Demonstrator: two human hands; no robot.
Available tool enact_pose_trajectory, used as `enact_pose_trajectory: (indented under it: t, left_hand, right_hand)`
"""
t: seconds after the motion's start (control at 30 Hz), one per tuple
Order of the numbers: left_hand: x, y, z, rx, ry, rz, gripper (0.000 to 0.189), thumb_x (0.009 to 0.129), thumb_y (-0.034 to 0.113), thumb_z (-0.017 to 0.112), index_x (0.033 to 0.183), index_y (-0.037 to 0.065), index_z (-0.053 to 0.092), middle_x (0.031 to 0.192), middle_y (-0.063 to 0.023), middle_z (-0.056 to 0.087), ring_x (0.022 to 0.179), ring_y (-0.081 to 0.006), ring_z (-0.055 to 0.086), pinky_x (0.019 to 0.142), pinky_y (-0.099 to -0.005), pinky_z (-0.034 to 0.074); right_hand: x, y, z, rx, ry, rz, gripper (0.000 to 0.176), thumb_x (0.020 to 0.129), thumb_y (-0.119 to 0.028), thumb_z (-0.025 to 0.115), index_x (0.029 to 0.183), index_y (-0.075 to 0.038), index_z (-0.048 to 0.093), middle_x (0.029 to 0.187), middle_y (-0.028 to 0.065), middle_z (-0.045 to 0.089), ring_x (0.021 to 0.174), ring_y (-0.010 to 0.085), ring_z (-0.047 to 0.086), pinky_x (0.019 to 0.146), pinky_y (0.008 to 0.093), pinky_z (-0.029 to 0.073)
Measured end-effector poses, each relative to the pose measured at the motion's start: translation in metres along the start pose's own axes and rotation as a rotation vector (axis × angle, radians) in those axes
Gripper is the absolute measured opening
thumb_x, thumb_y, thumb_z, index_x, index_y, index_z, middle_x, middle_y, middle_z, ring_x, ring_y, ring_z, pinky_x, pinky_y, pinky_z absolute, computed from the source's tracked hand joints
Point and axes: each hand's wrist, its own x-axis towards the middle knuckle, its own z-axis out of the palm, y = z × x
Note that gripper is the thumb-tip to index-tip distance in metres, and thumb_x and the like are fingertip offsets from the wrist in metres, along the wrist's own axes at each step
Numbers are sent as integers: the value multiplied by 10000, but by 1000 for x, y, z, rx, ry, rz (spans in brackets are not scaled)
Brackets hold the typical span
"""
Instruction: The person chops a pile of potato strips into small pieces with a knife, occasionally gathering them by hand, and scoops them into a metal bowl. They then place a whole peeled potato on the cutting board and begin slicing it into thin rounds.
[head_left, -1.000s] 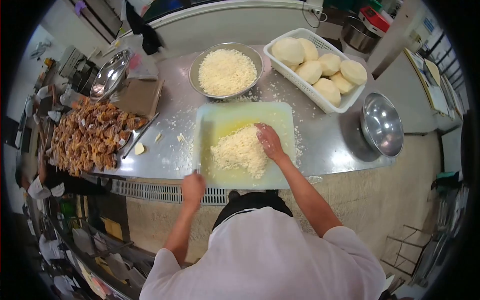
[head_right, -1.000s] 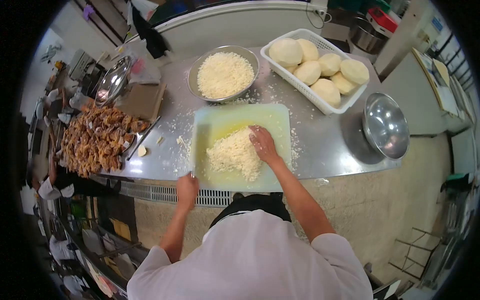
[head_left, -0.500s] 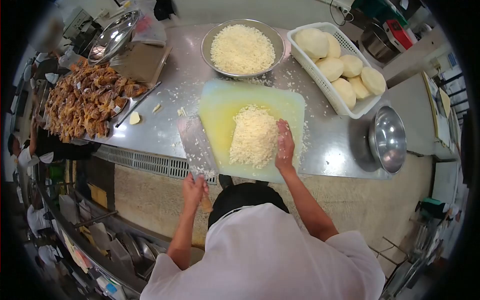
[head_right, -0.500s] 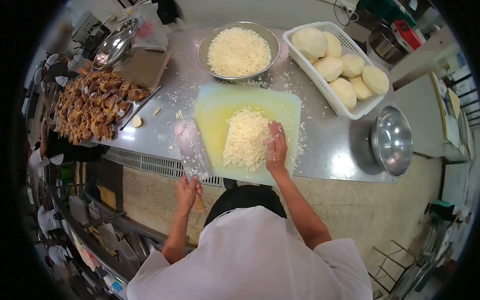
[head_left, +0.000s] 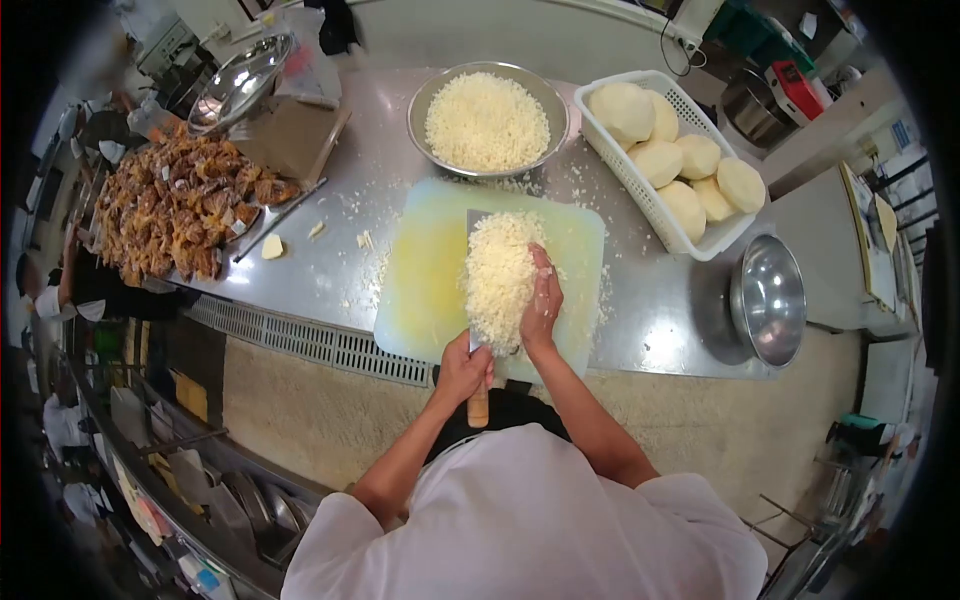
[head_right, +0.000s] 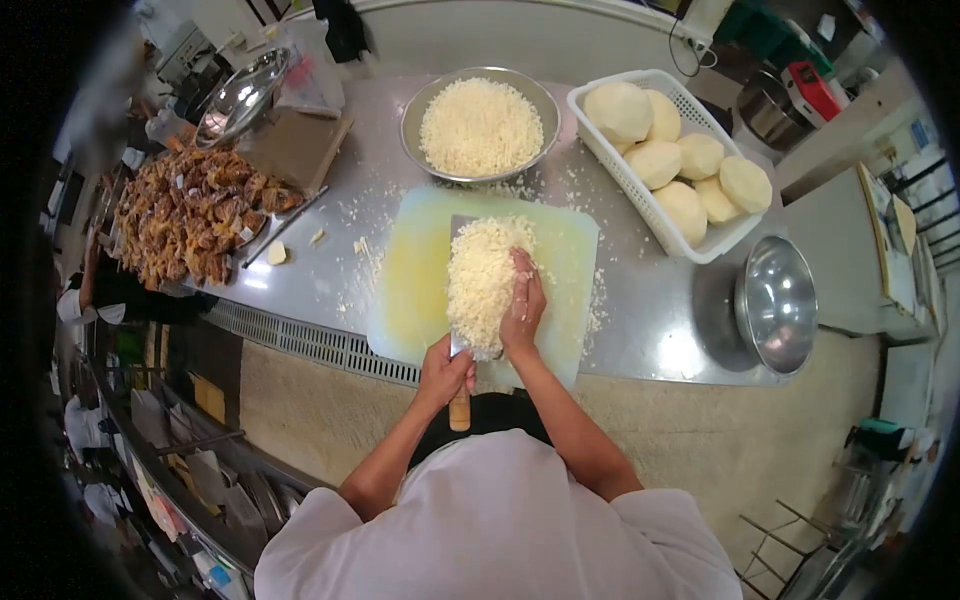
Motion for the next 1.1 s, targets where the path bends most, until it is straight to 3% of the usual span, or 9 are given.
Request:
enact_pose_trajectory:
  t: [0.33, 0.5, 0.57, 0.63, 0.7, 0.83, 0.9, 0.97, 1.1]
  left_hand:
    - [108, 157, 5, 125, 250, 380, 98, 808, 47, 484, 823, -21, 554, 544, -84, 547, 465, -165, 565, 442, -307, 456]
    - [183, 195, -1, 700, 360, 452, 133, 775, 56, 522, 797, -74, 543, 622, -221, 609, 543, -307, 624, 516, -412, 481]
    - [170, 177, -13, 874, 467, 541, 150, 784, 70, 525, 814, -77, 531, 654, -247, 600, 587, -352, 615, 560, -425, 474]
    - [125, 147, -36, 777, 460, 818, 133, 816, 72, 528, 831, -60, 526, 646, -209, 578, 576, -270, 591, 554, -380, 450]
    - [62, 134, -54, 630, 312, 735, 103, 841, 55, 559, 824, -30, 505, 624, -130, 518, 597, -94, 441, 513, -300, 378]
    - [27, 94, -116, 972, 162, 466, 90, 800, 47, 593, 786, -12, 527, 521, -141, 498, 454, -229, 473, 485, -351, 403]
    - [29, 92, -118, 1272, 189, 639, 73, 773, 60, 592, 771, 1, 549, 523, -185, 532, 516, -358, 566, 508, -427, 448]
    - [63, 78, -128, 1405, 171, 610, 61, 767, 67, 580, 789, 12, 566, 568, -201, 559, 568, -376, 590, 527, -459, 458]
    - [135, 63, -109, 1507, 114, 682, 99, 753, 66, 538, 835, 29, 580, 629, -212, 594, 607, -400, 606, 561, -494, 480]
  right_hand:
    - [170, -93, 66, 202, 10, -117, 466, 1004, -338, 359, 1184, 19, 598, 1236, 181, 592, 1174, 292, 531, 1015, 352, 364]
    - [194, -70, 39, 126, 135, -194, 426, 993, -309, 389, 1191, 6, 596, 1247, 196, 581, 1194, 316, 520, 1014, 371, 371]
    - [176, -28, 13, 13, 200, -252, 422, 993, -296, 381, 1195, 6, 594, 1253, 207, 573, 1202, 336, 511, 1022, 386, 369]
    - [141, 2, -23, -150, 182, -184, 394, 989, -267, 403, 1177, 22, 594, 1255, 220, 560, 1183, 369, 512, 1024, 407, 370]
    - [110, 46, -48, -324, 133, -189, 368, 964, -224, 466, 1209, 37, 554, 1247, 227, 550, 1189, 390, 488, 1026, 421, 367]
    - [49, 98, -56, -653, -109, -435, 418, 926, -180, 522, 1281, 37, 477, 1251, 222, 533, 1230, 388, 441, 1044, 432, 349]
    - [21, 71, -44, -624, -185, -465, 440, 920, -168, 522, 1306, 31, 454, 1255, 220, 529, 1245, 385, 426, 1053, 446, 338]
    - [7, 52, -37, -325, -417, -277, 439, 920, -168, 509, 1310, 26, 460, 1287, 222, 509, 1256, 383, 421, 1065, 474, 323]
    - [-6, 13, -42, -270, -415, -247, 436, 921, -171, 493, 1308, 28, 467, 1286, 230, 516, 1240, 391, 444, 1069, 478, 317]
